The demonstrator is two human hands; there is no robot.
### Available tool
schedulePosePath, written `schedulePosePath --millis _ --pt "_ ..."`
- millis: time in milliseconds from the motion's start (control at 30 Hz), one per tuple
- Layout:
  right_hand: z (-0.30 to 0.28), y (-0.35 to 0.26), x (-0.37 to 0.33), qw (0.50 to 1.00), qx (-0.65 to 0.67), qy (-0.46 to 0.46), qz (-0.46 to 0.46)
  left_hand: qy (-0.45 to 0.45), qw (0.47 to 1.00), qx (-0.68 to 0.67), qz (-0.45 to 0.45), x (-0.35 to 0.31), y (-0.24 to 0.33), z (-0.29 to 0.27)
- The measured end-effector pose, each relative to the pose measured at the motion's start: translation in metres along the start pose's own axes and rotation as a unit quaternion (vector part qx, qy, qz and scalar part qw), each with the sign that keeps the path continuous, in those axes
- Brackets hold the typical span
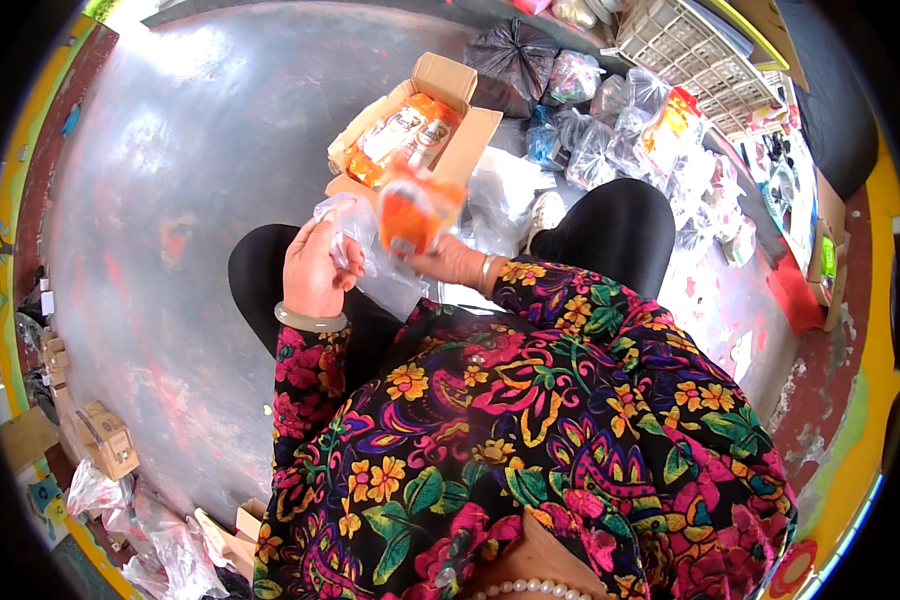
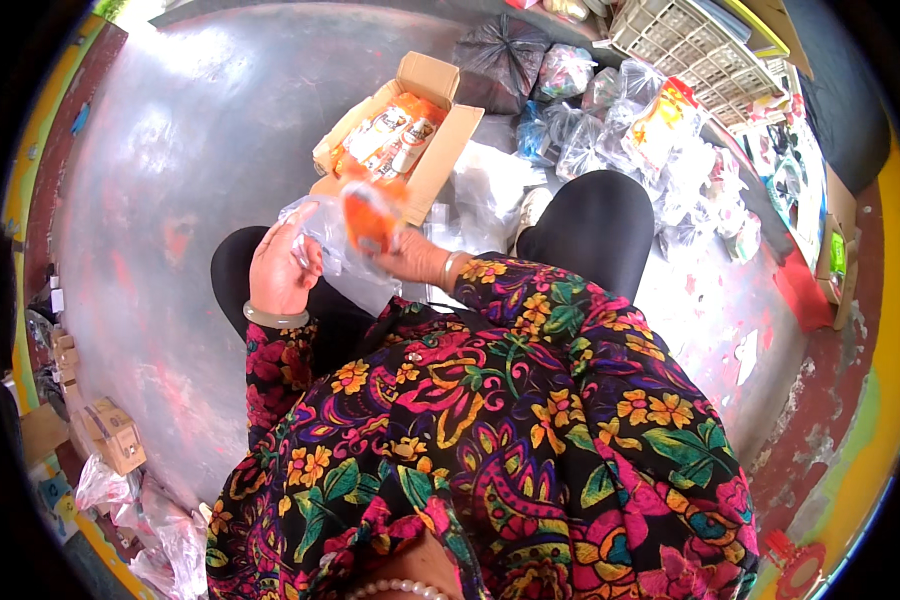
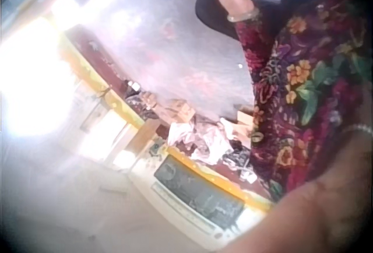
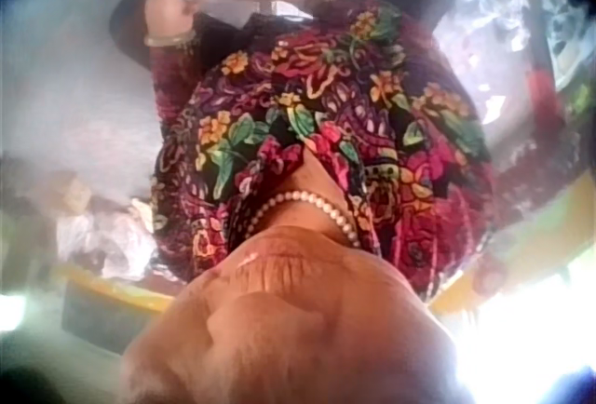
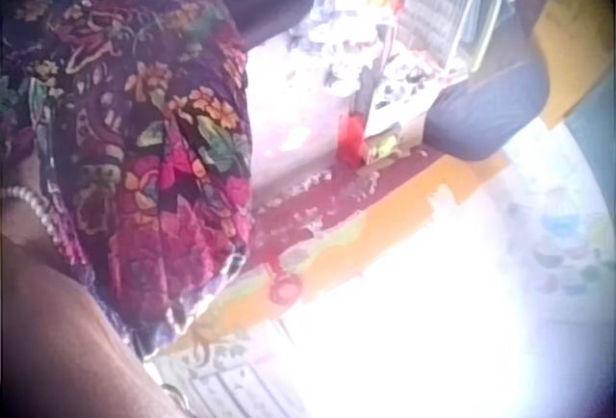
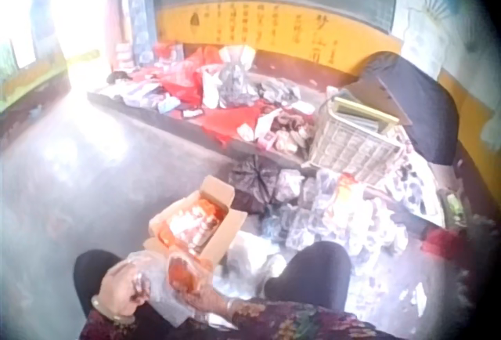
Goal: The person sits on the floor and packs multiple snack packets into a clear plastic bag. They take packets from a cardboard box, open the plastic bag, insert the snacks one by one, and place the filled bag on the floor.
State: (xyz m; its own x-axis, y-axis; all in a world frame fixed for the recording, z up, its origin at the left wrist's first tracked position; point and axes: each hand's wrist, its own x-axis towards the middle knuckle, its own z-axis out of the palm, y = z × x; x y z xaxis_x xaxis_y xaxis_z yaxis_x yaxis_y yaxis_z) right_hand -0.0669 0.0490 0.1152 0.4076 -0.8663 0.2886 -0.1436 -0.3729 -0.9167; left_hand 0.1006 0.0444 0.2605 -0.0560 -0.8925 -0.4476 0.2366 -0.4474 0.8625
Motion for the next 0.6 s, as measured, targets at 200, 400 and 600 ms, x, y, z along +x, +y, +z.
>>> schedulePosePath --millis 200,400,600 --pt "-0.053 -0.022 0.018 0.967 0.129 0.212 0.053 -0.018 1.000 -0.006 0.018 -0.005 0.011 -0.005" --pt "-0.064 -0.078 0.009 0.928 0.325 0.138 0.122 -0.069 0.997 0.018 -0.009 -0.011 0.028 0.026" --pt "-0.046 -0.064 -0.006 0.900 0.420 0.015 0.119 -0.075 0.996 0.048 0.024 -0.016 0.039 0.061"
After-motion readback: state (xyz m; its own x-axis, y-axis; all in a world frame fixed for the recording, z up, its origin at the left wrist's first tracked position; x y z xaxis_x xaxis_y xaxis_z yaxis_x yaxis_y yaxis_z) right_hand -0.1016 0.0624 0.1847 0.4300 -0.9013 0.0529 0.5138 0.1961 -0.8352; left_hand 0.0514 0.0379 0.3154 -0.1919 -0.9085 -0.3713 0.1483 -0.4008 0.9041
